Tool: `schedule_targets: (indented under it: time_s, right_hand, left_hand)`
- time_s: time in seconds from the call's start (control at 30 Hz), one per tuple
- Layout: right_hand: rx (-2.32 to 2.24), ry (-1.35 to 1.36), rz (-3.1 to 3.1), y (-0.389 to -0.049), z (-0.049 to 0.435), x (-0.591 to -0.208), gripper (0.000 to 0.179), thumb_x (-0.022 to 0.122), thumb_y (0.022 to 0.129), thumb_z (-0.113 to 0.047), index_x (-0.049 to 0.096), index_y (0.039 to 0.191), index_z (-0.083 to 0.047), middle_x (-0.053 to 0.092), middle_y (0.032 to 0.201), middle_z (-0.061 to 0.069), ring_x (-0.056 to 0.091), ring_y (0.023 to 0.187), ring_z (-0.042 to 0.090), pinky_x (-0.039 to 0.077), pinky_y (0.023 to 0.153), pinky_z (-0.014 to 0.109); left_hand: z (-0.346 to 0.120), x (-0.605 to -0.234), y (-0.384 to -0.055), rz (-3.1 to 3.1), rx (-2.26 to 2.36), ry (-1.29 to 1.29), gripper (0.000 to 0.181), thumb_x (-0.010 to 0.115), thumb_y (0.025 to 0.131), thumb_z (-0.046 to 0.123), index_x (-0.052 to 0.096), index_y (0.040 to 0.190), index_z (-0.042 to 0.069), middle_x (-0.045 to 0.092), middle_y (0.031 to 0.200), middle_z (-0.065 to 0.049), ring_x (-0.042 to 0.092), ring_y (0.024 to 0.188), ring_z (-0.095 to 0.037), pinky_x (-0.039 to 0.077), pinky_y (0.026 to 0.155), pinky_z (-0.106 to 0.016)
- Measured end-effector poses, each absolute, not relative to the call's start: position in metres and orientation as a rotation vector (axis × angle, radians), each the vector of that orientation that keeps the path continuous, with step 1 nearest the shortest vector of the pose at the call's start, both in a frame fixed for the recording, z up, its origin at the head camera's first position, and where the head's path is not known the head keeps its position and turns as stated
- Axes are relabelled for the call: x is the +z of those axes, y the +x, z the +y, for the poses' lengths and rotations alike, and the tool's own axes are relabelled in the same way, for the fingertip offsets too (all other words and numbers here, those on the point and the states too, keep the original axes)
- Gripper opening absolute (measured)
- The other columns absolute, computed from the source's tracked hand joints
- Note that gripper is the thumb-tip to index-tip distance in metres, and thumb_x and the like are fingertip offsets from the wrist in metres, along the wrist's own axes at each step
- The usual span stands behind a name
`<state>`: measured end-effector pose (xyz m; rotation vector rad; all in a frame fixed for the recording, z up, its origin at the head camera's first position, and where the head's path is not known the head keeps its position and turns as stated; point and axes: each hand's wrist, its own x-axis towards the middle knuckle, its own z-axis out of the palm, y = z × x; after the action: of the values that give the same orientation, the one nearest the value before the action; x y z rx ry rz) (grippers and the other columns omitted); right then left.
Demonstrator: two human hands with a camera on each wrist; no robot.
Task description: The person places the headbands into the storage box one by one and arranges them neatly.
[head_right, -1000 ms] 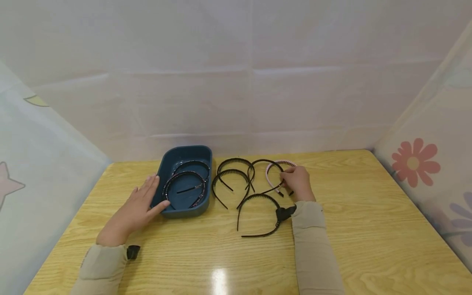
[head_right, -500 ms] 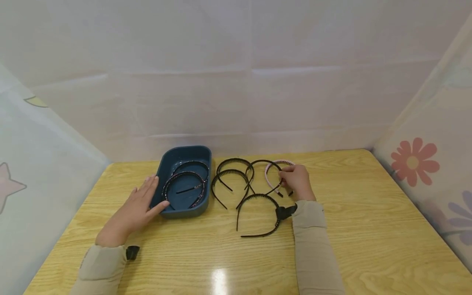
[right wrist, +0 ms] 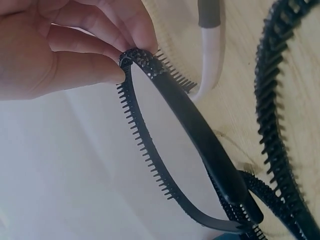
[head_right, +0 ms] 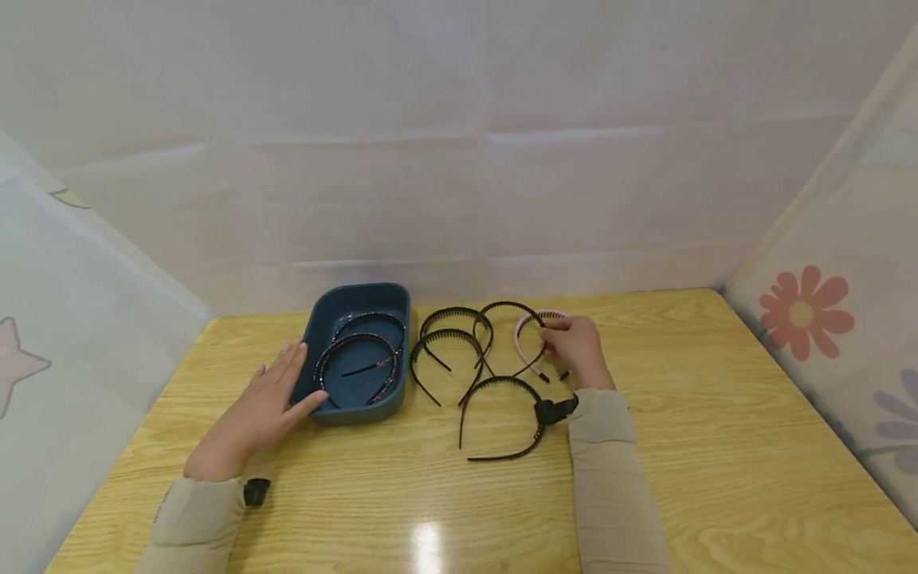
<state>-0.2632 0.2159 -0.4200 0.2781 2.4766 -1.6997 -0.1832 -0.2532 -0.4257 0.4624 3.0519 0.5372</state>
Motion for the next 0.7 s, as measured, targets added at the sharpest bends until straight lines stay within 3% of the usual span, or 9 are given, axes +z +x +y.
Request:
schedule_targets:
  time_s: [0.7]
  right_hand:
    - [-1.929,0.185,2.363,-0.260,0.201,-0.410,0.044,0.065,0.101,-0.012,0.056,0.140,0.007,0.058,0.133,0.032,0.072,0.085,0.012,0.058,0.092,0.037]
  left_hand:
    - [-0.254,-0.428,-0.185,3.037,0.522,0.440,0.098,0.050,0.100,0.062,0.006,0.162,0.001,0.003,0.169,-0.021,0.004,0.155,-0.039,0.006,0.120,-0.066]
